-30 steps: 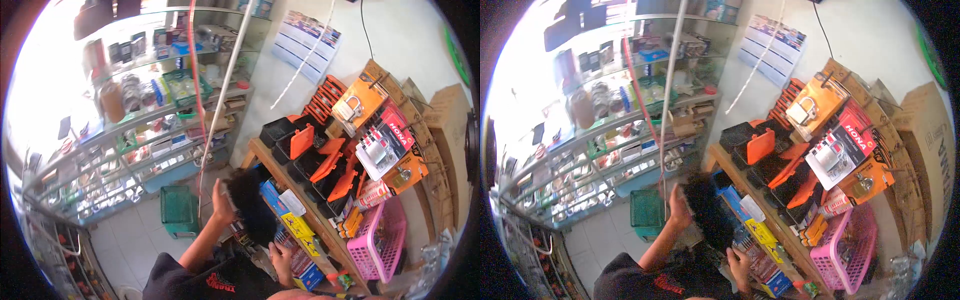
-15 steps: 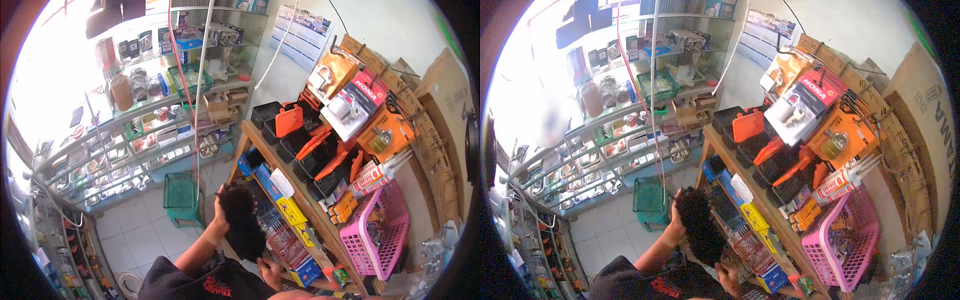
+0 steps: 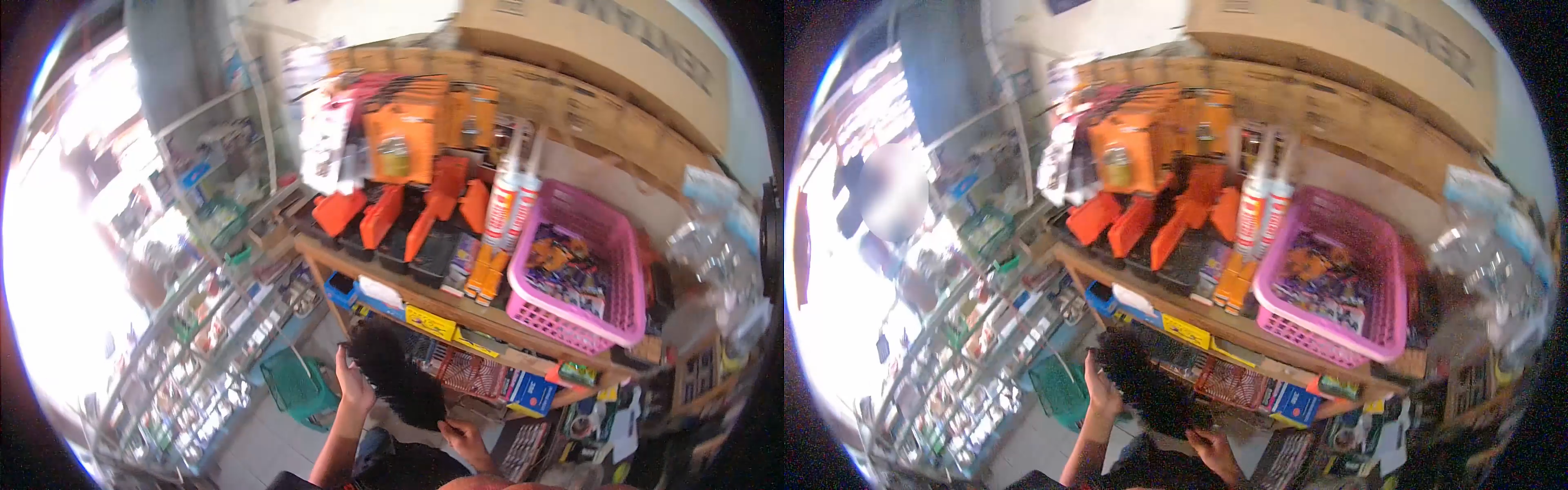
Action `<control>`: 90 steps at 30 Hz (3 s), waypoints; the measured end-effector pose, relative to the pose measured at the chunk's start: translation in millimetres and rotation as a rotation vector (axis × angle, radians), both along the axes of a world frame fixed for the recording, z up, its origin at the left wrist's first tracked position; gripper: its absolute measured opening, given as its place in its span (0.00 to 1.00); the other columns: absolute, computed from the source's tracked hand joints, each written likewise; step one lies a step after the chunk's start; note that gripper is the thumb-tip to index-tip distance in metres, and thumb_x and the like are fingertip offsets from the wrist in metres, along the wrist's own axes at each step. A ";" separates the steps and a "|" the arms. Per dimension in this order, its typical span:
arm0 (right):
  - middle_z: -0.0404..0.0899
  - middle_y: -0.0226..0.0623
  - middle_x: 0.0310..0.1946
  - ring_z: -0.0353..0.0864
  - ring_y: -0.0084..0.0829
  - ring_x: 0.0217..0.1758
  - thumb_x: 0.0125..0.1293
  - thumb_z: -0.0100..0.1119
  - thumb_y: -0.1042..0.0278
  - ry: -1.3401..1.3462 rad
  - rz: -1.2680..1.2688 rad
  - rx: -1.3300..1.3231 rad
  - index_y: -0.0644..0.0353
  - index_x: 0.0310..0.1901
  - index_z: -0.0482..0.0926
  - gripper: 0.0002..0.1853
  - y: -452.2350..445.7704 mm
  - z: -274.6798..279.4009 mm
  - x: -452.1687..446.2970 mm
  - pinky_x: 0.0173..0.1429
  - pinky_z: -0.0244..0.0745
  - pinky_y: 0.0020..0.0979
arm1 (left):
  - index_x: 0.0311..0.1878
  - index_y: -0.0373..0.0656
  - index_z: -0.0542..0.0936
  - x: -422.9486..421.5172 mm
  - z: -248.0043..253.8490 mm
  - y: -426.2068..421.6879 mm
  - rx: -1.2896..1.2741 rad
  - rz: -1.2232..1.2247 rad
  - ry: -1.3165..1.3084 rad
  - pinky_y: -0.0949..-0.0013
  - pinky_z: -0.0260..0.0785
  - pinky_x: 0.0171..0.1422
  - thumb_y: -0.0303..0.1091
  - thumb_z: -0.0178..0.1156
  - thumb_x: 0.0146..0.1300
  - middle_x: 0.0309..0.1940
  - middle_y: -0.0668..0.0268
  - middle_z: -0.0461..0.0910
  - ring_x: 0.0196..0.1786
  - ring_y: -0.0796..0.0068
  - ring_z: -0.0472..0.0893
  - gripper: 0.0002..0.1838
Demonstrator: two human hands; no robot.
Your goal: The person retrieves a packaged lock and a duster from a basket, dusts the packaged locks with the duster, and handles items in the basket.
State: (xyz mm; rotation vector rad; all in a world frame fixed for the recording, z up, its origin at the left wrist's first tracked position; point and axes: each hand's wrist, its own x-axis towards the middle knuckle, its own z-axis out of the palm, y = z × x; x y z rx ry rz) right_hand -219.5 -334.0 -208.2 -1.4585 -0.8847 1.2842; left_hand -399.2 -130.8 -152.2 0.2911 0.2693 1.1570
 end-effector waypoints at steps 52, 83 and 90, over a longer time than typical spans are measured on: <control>0.62 0.35 0.16 0.64 0.23 0.22 0.67 0.61 0.63 -0.374 -0.739 0.354 0.66 0.21 0.66 0.21 -131.4 -15.8 23.2 0.28 0.57 0.33 | 0.63 0.39 0.71 174.8 118.8 -108.1 0.340 -0.853 -0.257 0.46 0.63 0.69 0.67 0.42 0.67 0.54 0.50 0.78 0.60 0.47 0.74 0.39; 0.64 0.26 0.15 0.61 0.15 0.21 0.69 0.60 0.65 -0.119 -0.566 0.094 0.62 0.19 0.68 0.21 -197.3 14.3 -2.3 0.26 0.55 0.27 | 0.64 0.39 0.69 151.7 48.2 -92.4 0.541 -0.918 -0.104 0.47 0.54 0.74 0.60 0.39 0.72 0.61 0.52 0.72 0.67 0.54 0.69 0.34; 0.66 0.30 0.16 0.64 0.18 0.22 0.68 0.61 0.68 -0.185 -0.559 0.201 0.65 0.21 0.69 0.19 -183.3 10.0 -4.9 0.27 0.56 0.28 | 0.65 0.39 0.67 165.0 59.9 -132.8 0.447 -0.793 -0.274 0.43 0.57 0.73 0.63 0.37 0.72 0.56 0.51 0.74 0.63 0.51 0.73 0.36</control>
